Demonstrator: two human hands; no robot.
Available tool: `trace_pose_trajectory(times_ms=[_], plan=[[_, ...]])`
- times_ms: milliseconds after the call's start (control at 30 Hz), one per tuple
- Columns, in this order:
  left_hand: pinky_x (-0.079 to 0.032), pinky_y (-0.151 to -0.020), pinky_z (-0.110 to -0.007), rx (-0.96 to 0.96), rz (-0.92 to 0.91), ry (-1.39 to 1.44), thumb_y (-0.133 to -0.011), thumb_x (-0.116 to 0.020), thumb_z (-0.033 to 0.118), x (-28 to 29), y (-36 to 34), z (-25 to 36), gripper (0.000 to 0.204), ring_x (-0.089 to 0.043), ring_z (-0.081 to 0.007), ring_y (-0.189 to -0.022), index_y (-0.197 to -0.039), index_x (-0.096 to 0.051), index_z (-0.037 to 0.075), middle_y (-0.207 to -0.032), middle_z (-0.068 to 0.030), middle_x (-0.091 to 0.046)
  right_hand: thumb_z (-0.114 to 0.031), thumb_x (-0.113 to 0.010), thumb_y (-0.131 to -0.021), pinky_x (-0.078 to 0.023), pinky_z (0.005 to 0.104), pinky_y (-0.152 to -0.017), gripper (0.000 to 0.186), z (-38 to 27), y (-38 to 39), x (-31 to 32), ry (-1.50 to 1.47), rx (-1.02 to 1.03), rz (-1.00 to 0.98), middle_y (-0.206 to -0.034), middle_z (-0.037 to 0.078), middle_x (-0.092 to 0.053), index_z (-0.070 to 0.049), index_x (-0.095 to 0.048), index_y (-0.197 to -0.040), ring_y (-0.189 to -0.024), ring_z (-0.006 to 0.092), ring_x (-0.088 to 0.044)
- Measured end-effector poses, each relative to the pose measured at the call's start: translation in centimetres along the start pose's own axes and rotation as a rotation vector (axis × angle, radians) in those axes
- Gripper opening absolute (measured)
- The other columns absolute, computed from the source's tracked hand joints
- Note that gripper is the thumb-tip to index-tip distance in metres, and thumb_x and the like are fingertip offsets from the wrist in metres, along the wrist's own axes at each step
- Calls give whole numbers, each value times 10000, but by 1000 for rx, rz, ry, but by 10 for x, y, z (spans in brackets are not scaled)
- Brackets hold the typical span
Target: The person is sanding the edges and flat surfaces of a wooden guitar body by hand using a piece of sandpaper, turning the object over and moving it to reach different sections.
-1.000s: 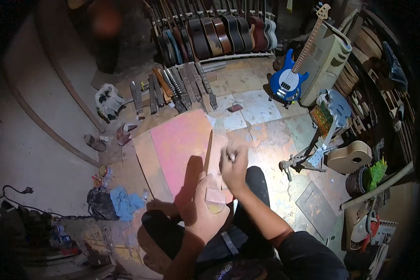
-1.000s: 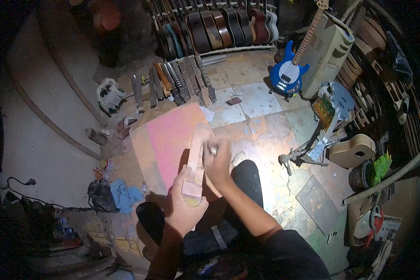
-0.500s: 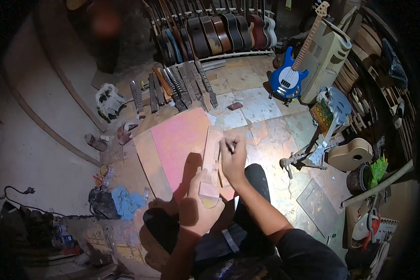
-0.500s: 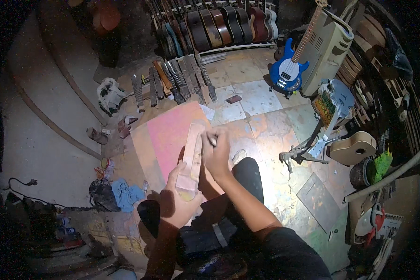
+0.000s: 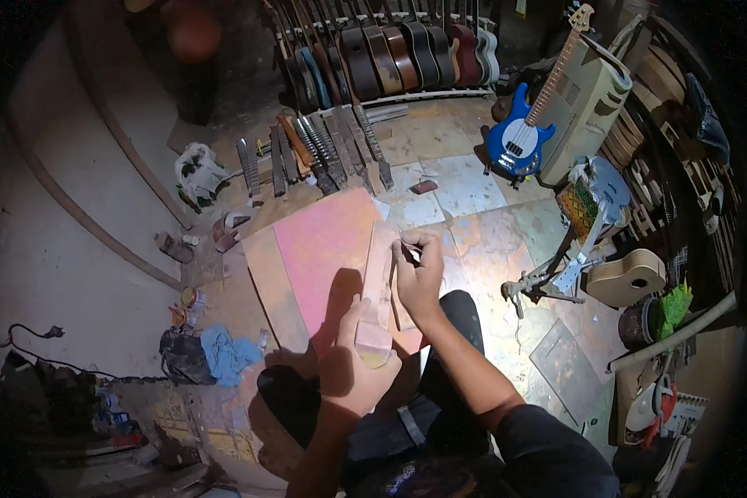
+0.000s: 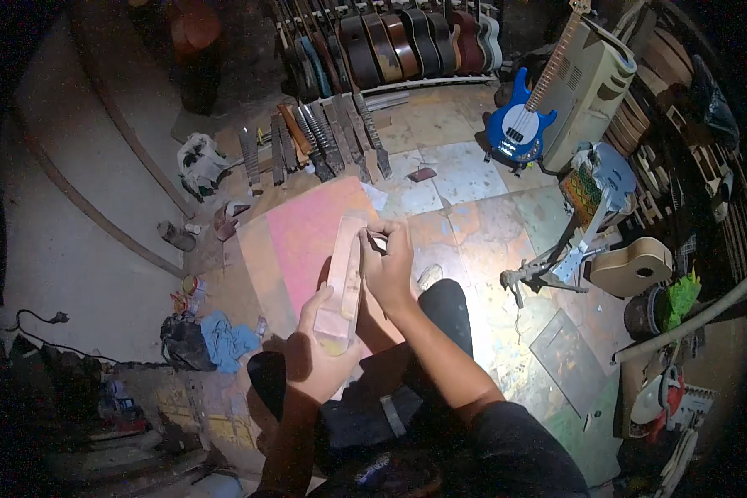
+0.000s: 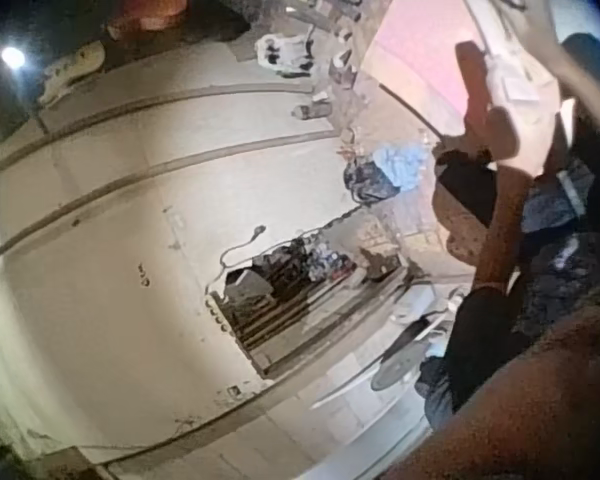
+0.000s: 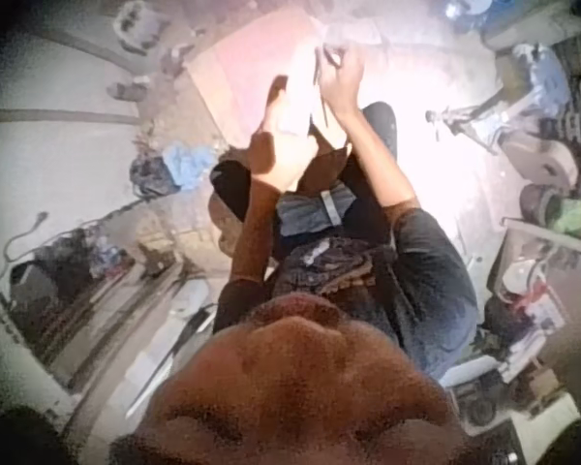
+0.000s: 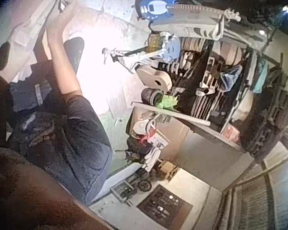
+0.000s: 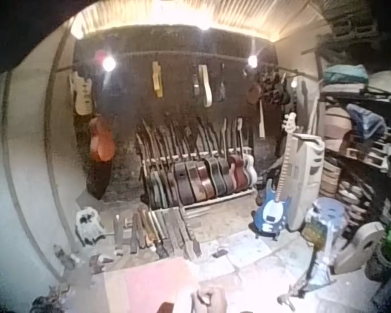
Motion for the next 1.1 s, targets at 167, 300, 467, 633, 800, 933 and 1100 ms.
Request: trace_pose_trajectory(times_ms=[167,300,467,633,800,933,1100], plan=[[-556,-942,-414,-53,32,-2,-744,-783,55,7,-1,3,770,-695,-343,-1132,-1446,-468,61,-1242,-229,-684,21,-706,-904,-509,312,-766,176,3,11,-4,3,63,-93,-953,137,-584,16,-543,-971,-837,203,-606],[-557,-944,-416,-25,17,9,-735,-785,48,-1,2,-2,785,-691,-352,-1142,-1450,-462,70,-1299,-221,-667,5,-721,-908,-527,325,-784,186,8,7,-1,21,27,-33,-957,139,-586,5,-546,-970,-842,205,-622],[-530,-1000,-419,8,-16,29,-742,-775,90,1,0,2,767,-642,-368,-1211,-1444,-468,60,-1382,-233,-608,-1,-724,-912,-533,328,-763,197,6,-1,2,41,82,-92,-963,133,-580,4,-541,-983,-848,214,-635],[-558,-947,-410,-28,17,49,-737,-780,31,-2,4,-3,787,-693,-345,-1140,-1455,-460,73,-1327,-223,-653,52,-690,-898,-522,304,-747,179,7,23,0,13,141,-168,-960,126,-580,4,-545,-992,-820,203,-626],[-547,-972,-402,8,2,22,-736,-780,61,1,6,-1,784,-672,-348,-1171,-1454,-465,73,-1357,-230,-628,51,-713,-857,-505,343,-726,196,-2,-12,7,50,119,-68,-876,137,-576,-7,-566,-973,-781,247,-595],[-546,-976,-403,-38,28,42,-733,-784,69,7,1,1,785,-669,-351,-1177,-1452,-468,79,-1365,-231,-623,62,-697,-864,-493,357,-714,176,2,13,-1,39,131,-264,-879,142,-559,0,-552,-942,-796,278,-590],[-553,-965,-399,25,-4,51,-728,-788,44,2,3,-1,789,-680,-335,-1171,-1448,-469,85,-1355,-231,-632,125,-608,-847,-492,364,-713,173,28,17,-6,47,24,-176,-838,132,-549,-7,-511,-901,-780,265,-594]])
Point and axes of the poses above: each hand's wrist, its own y-axis away from the middle knuckle, its own x-axis out of the back of the hand, z = x × y, the point moved 6 cm from there along -y, towards the middle knuckle
